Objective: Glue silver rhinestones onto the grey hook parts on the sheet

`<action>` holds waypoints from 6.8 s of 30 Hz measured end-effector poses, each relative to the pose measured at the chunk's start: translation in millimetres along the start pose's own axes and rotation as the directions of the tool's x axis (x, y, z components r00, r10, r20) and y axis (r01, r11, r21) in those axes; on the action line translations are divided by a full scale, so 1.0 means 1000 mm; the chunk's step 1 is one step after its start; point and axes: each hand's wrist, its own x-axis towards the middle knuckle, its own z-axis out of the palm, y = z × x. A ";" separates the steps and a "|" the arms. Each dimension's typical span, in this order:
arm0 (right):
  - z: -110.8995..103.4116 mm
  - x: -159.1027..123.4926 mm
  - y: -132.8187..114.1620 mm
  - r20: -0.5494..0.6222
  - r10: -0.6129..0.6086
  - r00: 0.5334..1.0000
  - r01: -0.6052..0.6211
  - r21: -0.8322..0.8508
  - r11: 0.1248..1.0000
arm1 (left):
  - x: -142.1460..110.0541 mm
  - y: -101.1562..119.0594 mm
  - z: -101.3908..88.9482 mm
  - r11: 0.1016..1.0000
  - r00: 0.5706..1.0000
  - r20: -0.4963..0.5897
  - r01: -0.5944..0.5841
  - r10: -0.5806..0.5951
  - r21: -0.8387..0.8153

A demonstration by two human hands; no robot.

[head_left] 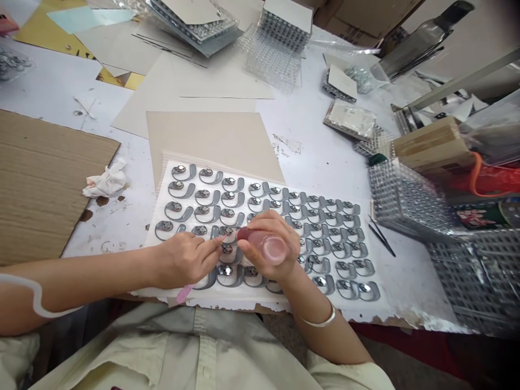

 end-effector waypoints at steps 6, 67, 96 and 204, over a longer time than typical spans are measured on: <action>-0.001 -0.003 0.005 -0.157 0.102 0.982 -0.090 0.082 0.993 | -0.004 -0.006 0.002 0.982 0.995 -0.024 0.094 -0.099 -0.164; 0.010 -0.007 0.003 -0.124 0.145 0.982 -0.130 0.124 0.984 | -0.008 -0.029 0.005 0.630 0.881 0.181 0.444 -0.437 -0.637; -0.017 0.007 0.007 0.001 0.769 0.639 -0.504 0.755 0.418 | -0.007 -0.010 -0.009 0.913 0.994 -0.090 0.015 -0.057 -0.407; 0.010 -0.005 -0.002 -0.111 0.175 0.978 -0.149 0.213 0.966 | -0.004 -0.001 -0.014 0.972 0.986 0.072 -0.133 0.149 -0.193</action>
